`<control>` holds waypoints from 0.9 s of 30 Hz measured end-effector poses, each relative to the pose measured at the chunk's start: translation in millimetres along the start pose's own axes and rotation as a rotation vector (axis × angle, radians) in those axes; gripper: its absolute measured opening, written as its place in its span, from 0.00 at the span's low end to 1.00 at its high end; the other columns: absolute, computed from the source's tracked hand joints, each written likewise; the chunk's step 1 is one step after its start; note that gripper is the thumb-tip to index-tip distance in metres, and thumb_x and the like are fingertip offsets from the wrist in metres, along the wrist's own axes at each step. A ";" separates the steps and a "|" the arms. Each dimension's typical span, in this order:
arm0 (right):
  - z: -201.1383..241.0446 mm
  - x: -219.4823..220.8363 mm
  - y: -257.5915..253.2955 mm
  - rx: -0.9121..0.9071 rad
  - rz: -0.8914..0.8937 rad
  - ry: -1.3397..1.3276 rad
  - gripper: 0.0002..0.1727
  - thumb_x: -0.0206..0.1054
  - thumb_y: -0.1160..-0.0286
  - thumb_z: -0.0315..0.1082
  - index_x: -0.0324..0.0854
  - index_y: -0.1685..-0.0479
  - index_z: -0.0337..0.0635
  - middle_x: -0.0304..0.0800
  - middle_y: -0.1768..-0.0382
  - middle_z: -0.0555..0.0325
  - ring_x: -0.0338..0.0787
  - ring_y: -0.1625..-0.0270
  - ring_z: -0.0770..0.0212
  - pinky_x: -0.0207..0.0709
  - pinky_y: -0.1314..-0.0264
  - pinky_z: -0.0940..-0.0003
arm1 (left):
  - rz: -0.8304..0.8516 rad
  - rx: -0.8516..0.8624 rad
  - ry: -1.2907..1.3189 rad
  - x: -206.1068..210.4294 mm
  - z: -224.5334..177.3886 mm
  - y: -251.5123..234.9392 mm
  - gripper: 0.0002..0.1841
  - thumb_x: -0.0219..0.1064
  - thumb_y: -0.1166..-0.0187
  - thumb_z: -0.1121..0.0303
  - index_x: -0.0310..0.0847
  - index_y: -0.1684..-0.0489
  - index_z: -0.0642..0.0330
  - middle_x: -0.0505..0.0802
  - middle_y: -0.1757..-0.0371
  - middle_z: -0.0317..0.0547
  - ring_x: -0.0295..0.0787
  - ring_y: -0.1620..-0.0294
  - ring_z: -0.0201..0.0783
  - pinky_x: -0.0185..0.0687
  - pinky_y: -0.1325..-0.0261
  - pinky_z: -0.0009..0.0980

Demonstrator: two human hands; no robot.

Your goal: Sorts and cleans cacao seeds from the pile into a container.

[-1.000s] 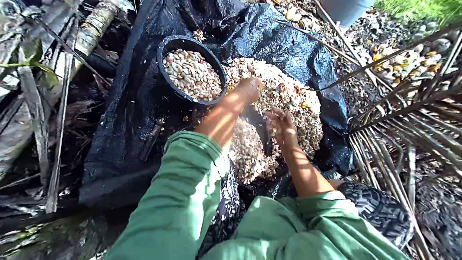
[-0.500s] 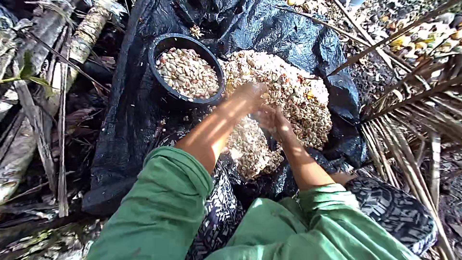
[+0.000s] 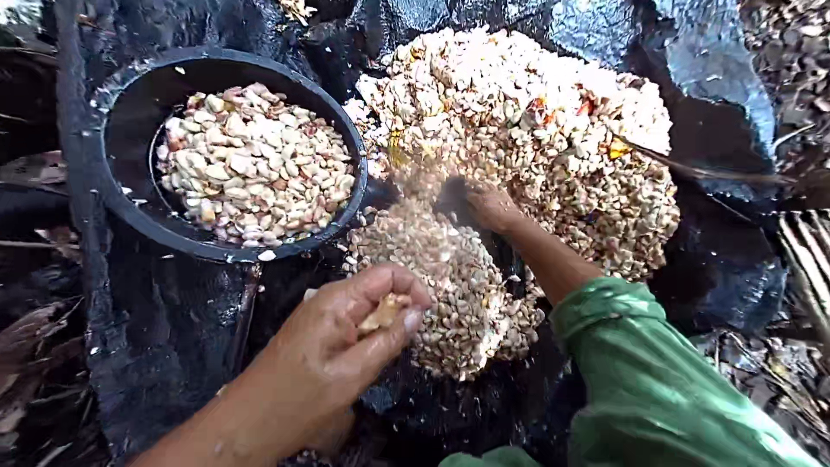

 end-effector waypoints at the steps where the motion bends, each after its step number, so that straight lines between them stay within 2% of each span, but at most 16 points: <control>1: -1.5 -2.9 -20.7 0.010 0.009 -0.008 0.25 0.64 0.16 0.42 0.78 0.21 0.48 0.64 0.12 0.40 0.60 0.09 0.36 0.57 0.14 0.29 | 0.006 -0.029 -0.002 -3.6 9.8 -4.3 0.08 0.64 0.16 0.57 0.86 0.50 0.45 0.90 0.63 0.23 0.82 0.70 0.15 0.79 0.69 0.13; 3: -17.0 -1.1 -48.0 -0.008 -0.003 0.010 0.29 0.65 0.16 0.41 0.73 0.16 0.49 0.59 0.09 0.44 0.55 0.07 0.36 0.53 0.13 0.27 | 0.001 -0.134 0.000 -15.1 28.1 -15.8 0.09 0.64 0.15 0.57 0.85 0.47 0.46 0.91 0.62 0.23 0.84 0.71 0.16 0.81 0.71 0.14; 4: -31.1 4.7 -52.5 -0.028 -0.016 0.035 0.29 0.64 0.16 0.41 0.72 0.14 0.51 0.58 0.08 0.48 0.55 0.07 0.37 0.55 0.16 0.25 | 0.000 -0.210 0.001 -21.4 35.2 -22.1 0.09 0.65 0.15 0.58 0.85 0.46 0.46 0.90 0.63 0.23 0.83 0.73 0.17 0.81 0.72 0.15; 6: -63.3 18.7 -39.9 -0.053 -0.072 0.060 0.24 0.59 0.13 0.42 0.76 0.20 0.53 0.62 0.10 0.51 0.63 0.11 0.37 0.67 0.26 0.24 | 0.013 -0.337 0.015 -30.4 40.0 -35.6 0.08 0.65 0.16 0.62 0.83 0.45 0.48 0.88 0.66 0.24 0.81 0.75 0.19 0.80 0.74 0.18; 7: -79.6 21.2 -26.9 -0.047 -0.111 0.052 0.21 0.58 0.12 0.41 0.80 0.25 0.51 0.67 0.13 0.49 0.70 0.15 0.35 0.72 0.31 0.24 | 0.015 -0.349 0.032 -32.0 38.6 -42.2 0.08 0.65 0.16 0.63 0.83 0.45 0.48 0.88 0.66 0.23 0.81 0.75 0.18 0.80 0.73 0.17; 8: -94.4 21.5 -12.5 -0.017 -0.128 0.042 0.20 0.58 0.13 0.38 0.82 0.27 0.50 0.72 0.16 0.45 0.73 0.18 0.32 0.73 0.34 0.24 | 0.017 -0.328 0.058 -32.1 35.1 -47.3 0.08 0.65 0.16 0.63 0.83 0.45 0.47 0.88 0.65 0.22 0.82 0.74 0.17 0.81 0.72 0.16; 9: -106.7 19.5 3.6 0.058 -0.100 0.025 0.20 0.58 0.14 0.38 0.83 0.29 0.47 0.74 0.18 0.41 0.72 0.17 0.31 0.70 0.30 0.22 | 0.016 -0.286 0.092 -30.3 30.3 -50.6 0.07 0.65 0.16 0.62 0.84 0.47 0.45 0.88 0.64 0.21 0.81 0.73 0.16 0.80 0.71 0.15; 10: -118.1 17.9 21.6 0.133 -0.059 0.005 0.20 0.61 0.16 0.37 0.82 0.28 0.43 0.72 0.18 0.36 0.69 0.16 0.28 0.67 0.29 0.21 | 0.018 -0.236 0.124 -27.2 23.8 -52.7 0.06 0.65 0.16 0.62 0.84 0.48 0.45 0.88 0.64 0.20 0.81 0.72 0.14 0.79 0.70 0.13; 13: -145.6 29.2 75.9 0.359 0.007 -0.032 0.27 0.70 0.23 0.42 0.79 0.26 0.40 0.69 0.18 0.32 0.68 0.17 0.25 0.69 0.30 0.21 | 0.038 -0.126 0.165 -18.8 5.2 -50.5 0.06 0.65 0.15 0.61 0.84 0.49 0.44 0.88 0.64 0.18 0.80 0.70 0.12 0.78 0.68 0.10; 15: -142.6 42.6 107.2 0.567 -0.003 -0.129 0.35 0.76 0.28 0.41 0.74 0.19 0.40 0.64 0.16 0.28 0.66 0.16 0.23 0.65 0.26 0.21 | 0.007 -0.065 0.119 -17.4 1.0 -42.8 0.06 0.64 0.15 0.59 0.85 0.49 0.43 0.88 0.63 0.17 0.80 0.69 0.10 0.77 0.68 0.08; 17: -124.7 52.7 133.9 0.759 -0.010 -0.235 0.40 0.77 0.31 0.36 0.68 0.16 0.38 0.67 0.19 0.24 0.66 0.17 0.23 0.62 0.20 0.25 | -0.051 -0.049 0.063 -20.5 -0.7 -37.0 0.06 0.65 0.16 0.56 0.86 0.50 0.38 0.89 0.65 0.17 0.81 0.72 0.11 0.78 0.70 0.09; 18: -114.2 57.2 142.9 0.823 -0.015 -0.282 0.40 0.76 0.31 0.35 0.67 0.15 0.36 0.67 0.20 0.23 0.66 0.16 0.25 0.60 0.16 0.30 | -0.083 -0.053 0.039 -23.6 -1.4 -36.1 0.06 0.65 0.16 0.54 0.86 0.51 0.36 0.88 0.67 0.17 0.81 0.74 0.13 0.78 0.72 0.10; 21: -80.9 71.0 161.7 0.896 0.058 -0.460 0.38 0.72 0.27 0.30 0.64 0.16 0.30 0.72 0.23 0.23 0.73 0.19 0.29 0.63 0.16 0.36 | -0.128 -0.127 0.038 -26.2 1.7 -34.1 0.06 0.68 0.21 0.55 0.86 0.54 0.37 0.88 0.73 0.23 0.81 0.81 0.19 0.79 0.77 0.14; 24: -73.6 79.3 167.5 0.928 -0.059 -0.625 0.30 0.71 0.24 0.31 0.73 0.22 0.30 0.81 0.30 0.27 0.79 0.24 0.31 0.68 0.20 0.35 | -0.103 -0.184 0.057 -19.6 7.8 -26.7 0.05 0.68 0.23 0.59 0.86 0.54 0.40 0.87 0.76 0.27 0.79 0.83 0.22 0.77 0.79 0.16; 27: -81.4 78.5 172.7 0.943 -0.249 -0.686 0.22 0.70 0.19 0.36 0.82 0.35 0.28 0.85 0.37 0.26 0.84 0.31 0.30 0.71 0.26 0.32 | -0.075 -0.147 0.056 -16.6 5.3 -8.4 0.06 0.69 0.22 0.57 0.86 0.53 0.39 0.86 0.76 0.27 0.79 0.83 0.22 0.78 0.79 0.15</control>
Point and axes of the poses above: each hand's wrist, its own y-axis away from the middle knuckle, its own x-axis out of the palm, z = x × y, the point moved 3 cm from there along -y, towards the middle knuckle
